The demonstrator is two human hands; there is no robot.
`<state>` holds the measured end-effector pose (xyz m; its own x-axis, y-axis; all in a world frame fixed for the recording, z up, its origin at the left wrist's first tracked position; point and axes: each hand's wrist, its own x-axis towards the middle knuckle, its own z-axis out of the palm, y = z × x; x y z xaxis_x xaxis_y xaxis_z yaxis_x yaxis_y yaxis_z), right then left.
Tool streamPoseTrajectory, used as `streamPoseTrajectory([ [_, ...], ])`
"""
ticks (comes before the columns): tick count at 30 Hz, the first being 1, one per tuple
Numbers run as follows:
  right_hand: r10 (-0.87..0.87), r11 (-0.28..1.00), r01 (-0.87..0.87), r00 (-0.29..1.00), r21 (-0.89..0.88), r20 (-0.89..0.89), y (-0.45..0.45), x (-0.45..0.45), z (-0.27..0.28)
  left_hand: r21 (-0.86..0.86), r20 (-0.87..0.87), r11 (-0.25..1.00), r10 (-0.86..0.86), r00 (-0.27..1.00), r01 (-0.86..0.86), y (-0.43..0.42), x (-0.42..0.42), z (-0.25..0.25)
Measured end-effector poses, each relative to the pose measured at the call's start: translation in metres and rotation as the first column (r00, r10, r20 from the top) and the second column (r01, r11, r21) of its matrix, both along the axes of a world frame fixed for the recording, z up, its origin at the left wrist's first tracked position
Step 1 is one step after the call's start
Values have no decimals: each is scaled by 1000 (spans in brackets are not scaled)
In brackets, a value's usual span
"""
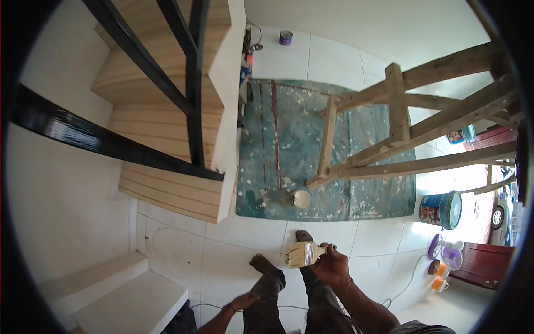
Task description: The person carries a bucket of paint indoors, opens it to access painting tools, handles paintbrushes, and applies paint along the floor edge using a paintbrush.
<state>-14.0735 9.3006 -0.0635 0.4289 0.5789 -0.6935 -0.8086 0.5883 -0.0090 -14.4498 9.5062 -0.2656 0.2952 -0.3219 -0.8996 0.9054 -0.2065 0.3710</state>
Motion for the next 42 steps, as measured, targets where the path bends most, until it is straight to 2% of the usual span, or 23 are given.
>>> streamPoseTrajectory([
  [1,-13,997,15,1000,70,-17,-2,-13,10,-85,112,924,380,918,-372,-16,-28,43],
  [2,-15,995,17,1000,96,-19,1,-25,24,120,345,827,485,804,-550,-32,-34,138],
  [3,-17,992,19,1000,122,-18,5,-30,41,175,320,837,449,834,-518,-35,-44,173],
  [5,-16,984,14,1000,180,11,15,-35,81,166,212,886,396,893,-432,-32,-48,232],
  [8,4,977,-11,999,212,35,31,-49,146,126,186,926,329,926,-355,-17,-53,314],
  [11,6,958,-39,993,285,115,45,-52,196,74,233,971,207,950,-229,4,-59,371],
  [14,5,984,-27,992,178,127,60,-52,275,118,411,985,64,909,-123,34,-40,412],
  [15,-4,977,-34,984,212,176,61,-50,288,89,401,925,305,864,-369,33,11,497],
  [16,-15,968,-42,975,248,224,63,-49,299,91,570,877,343,746,-473,29,26,498],
  [17,-8,964,-53,974,260,228,65,-49,306,100,674,887,273,686,-451,31,48,507],
  [18,-41,970,-17,972,244,231,66,-49,310,-14,637,899,346,689,-438,28,73,527],
  [20,-69,978,14,963,208,262,70,-53,326,-236,702,831,504,503,-504,11,116,523],
  [22,-65,976,5,961,217,268,77,-59,329,-528,580,639,752,312,-558,-10,162,526],
  [24,-36,961,-43,960,273,278,76,-59,309,-637,473,515,849,237,-574,-20,203,548],
  [25,-28,963,-48,961,267,275,76,-60,302,-638,467,507,853,233,-579,-23,219,546],
  [27,-83,914,-85,919,397,386,76,-60,293,-437,683,688,673,284,-579,-19,251,528],
  [28,-85,917,-77,922,392,379,75,-56,288,-436,677,689,675,293,-579,-16,262,522],
  [30,-44,939,-54,961,341,275,74,-44,278,-200,876,766,418,238,-611,-15,284,513],
  [31,-68,942,-23,964,335,257,75,-37,274,-193,869,781,417,266,-594,-14,295,512],
  [33,-75,948,-29,948,318,311,86,-22,268,-115,911,761,337,237,-638,-8,319,510],
  [37,-131,958,37,939,286,317,120,25,248,93,910,755,201,363,-649,20,384,486],
  [39,-85,984,28,942,175,323,143,70,211,242,928,668,53,369,-704,41,427,454],
  [42,-17,1000,11,944,19,330,180,156,127,324,913,602,4,409,-730,88,515,404],
])
